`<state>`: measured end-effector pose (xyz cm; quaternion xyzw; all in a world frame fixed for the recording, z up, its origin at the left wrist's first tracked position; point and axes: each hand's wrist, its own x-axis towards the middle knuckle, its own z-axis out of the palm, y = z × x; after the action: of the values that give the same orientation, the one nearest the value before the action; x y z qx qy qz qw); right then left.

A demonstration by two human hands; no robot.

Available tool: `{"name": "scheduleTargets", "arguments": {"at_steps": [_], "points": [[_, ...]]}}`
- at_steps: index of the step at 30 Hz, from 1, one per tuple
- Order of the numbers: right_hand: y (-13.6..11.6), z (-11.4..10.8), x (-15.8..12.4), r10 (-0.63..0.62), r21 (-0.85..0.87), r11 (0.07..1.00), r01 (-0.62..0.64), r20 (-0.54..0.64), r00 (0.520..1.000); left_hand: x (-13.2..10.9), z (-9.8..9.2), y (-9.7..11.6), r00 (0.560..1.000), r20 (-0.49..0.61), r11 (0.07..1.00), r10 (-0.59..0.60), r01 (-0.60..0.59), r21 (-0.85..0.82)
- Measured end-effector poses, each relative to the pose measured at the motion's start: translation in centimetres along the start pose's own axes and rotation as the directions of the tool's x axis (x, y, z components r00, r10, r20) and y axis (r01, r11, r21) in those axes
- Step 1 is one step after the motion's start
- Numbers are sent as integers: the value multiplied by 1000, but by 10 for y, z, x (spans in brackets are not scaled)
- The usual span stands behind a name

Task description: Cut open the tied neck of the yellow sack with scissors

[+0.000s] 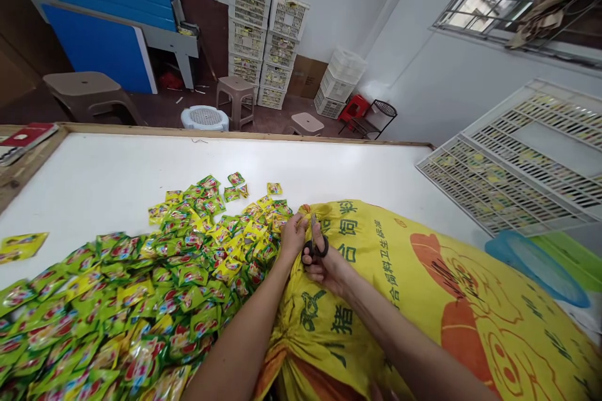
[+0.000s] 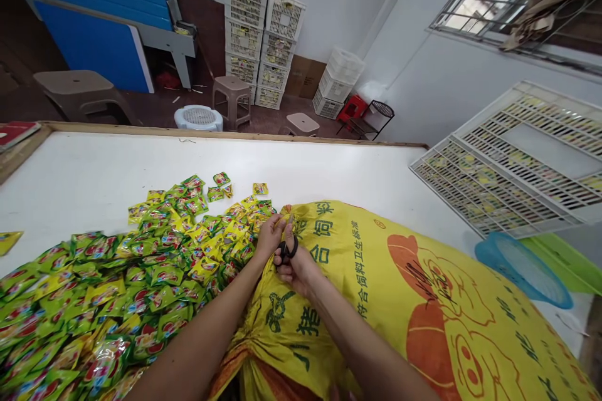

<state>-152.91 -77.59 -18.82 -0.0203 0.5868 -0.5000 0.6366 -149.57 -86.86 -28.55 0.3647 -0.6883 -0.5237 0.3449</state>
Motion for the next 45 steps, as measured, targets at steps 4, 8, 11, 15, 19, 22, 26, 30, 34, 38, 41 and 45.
{"name": "scheduleTargets", "arguments": {"at_steps": [4,8,11,15,19,22,26,30,34,38,41,45], "points": [[0,2,-2,15,52,999,-14,-23,1000,-3,0,2,1000,-1,1000,15,-15,-13],[-1,6,-6,42,172,984,-43,14,999,-7,0,2,999,-3,999,38,-38,-30],[0,11,-6,23,240,970,-27,20,1000,-8,0,2,999,2,998,45,-44,-46],[3,13,-1,-20,184,983,25,-27,999,-9,0,0,999,10,996,43,-42,-72],[8,7,3,-115,-65,992,106,-151,982,-9,-1,0,999,12,993,34,-33,-112],[13,5,4,-162,-169,977,126,-219,962,-10,-3,1,1000,19,989,23,-20,-143],[23,9,4,-215,-168,971,172,-290,932,-11,-6,5,1000,29,986,10,-5,-166],[28,11,5,-225,-150,971,187,-299,927,-14,-7,11,999,46,984,-8,16,-180],[21,10,12,-229,-162,968,193,-250,941,-16,-8,15,996,85,977,-31,48,-206],[14,7,20,-196,-161,974,162,-227,954,-15,-10,18,989,140,971,-49,80,-225],[15,6,21,-176,-142,979,147,-218,960,-15,-13,20,989,141,976,-45,74,-207],[20,8,12,-223,-111,973,202,-234,946,-16,-14,19,993,116,993,-4,18,-120]]}}
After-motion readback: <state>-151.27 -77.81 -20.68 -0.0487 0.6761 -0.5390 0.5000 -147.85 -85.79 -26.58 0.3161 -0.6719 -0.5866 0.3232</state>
